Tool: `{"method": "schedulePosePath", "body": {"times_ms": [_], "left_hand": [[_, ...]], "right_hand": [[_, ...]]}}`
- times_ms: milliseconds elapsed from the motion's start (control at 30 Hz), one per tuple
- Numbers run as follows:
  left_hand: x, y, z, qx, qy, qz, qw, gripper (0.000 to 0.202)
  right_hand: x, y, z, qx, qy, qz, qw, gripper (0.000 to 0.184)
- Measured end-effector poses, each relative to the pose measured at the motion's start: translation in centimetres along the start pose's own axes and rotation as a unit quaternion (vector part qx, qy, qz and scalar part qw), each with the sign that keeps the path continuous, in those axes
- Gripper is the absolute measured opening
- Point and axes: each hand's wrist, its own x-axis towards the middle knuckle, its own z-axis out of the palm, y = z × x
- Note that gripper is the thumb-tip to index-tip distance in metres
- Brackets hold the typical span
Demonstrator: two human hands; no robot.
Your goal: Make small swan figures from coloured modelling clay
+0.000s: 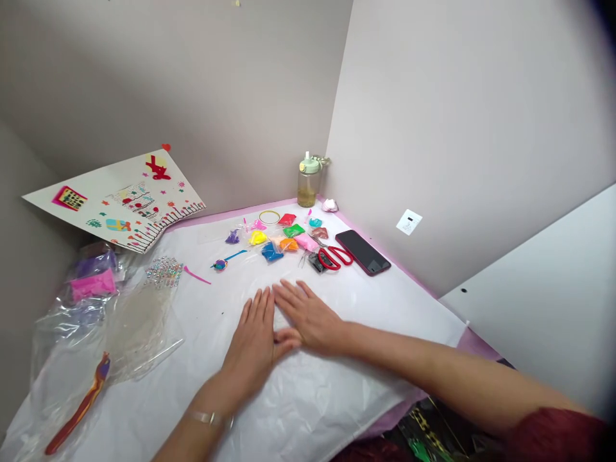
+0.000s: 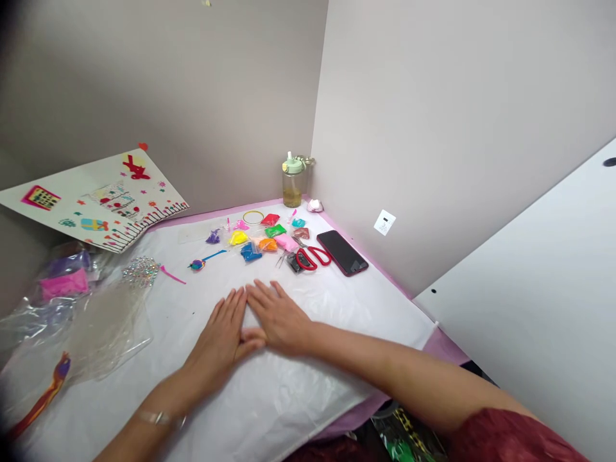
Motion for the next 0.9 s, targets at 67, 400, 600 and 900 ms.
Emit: {"method": "schedulePosePath", "body": {"times_ms": [67,400,600,900], "left_hand": [[-4.3,1.7,0.1,0.001,0.012,0.026,1.0,0.111],[-14.2,0.1,-1.9,-0.135,0.126,-0.014,0.983,0.069],[-13.7,-1.1,-5.6,-0.264,0.202,-0.177,0.926,0.048],[-13.0,-0.4,-7.6,-0.316,0.169,-0.296,0.886,0.037]], "right_hand": [[-3.4,-2.4,0.0,0.049,-0.04,-0.027,0.998,0.087],[-7.5,-7.4,-2.3,0.128,-0.083,-0.035,0.988,0.084],[-0.1,-9.9,0.0,0.071,-0.042,-0.147,0.986,0.079],[8.2,-4.0,0.5,0.037,-0.028,-0.058,0.997,0.077]]}}
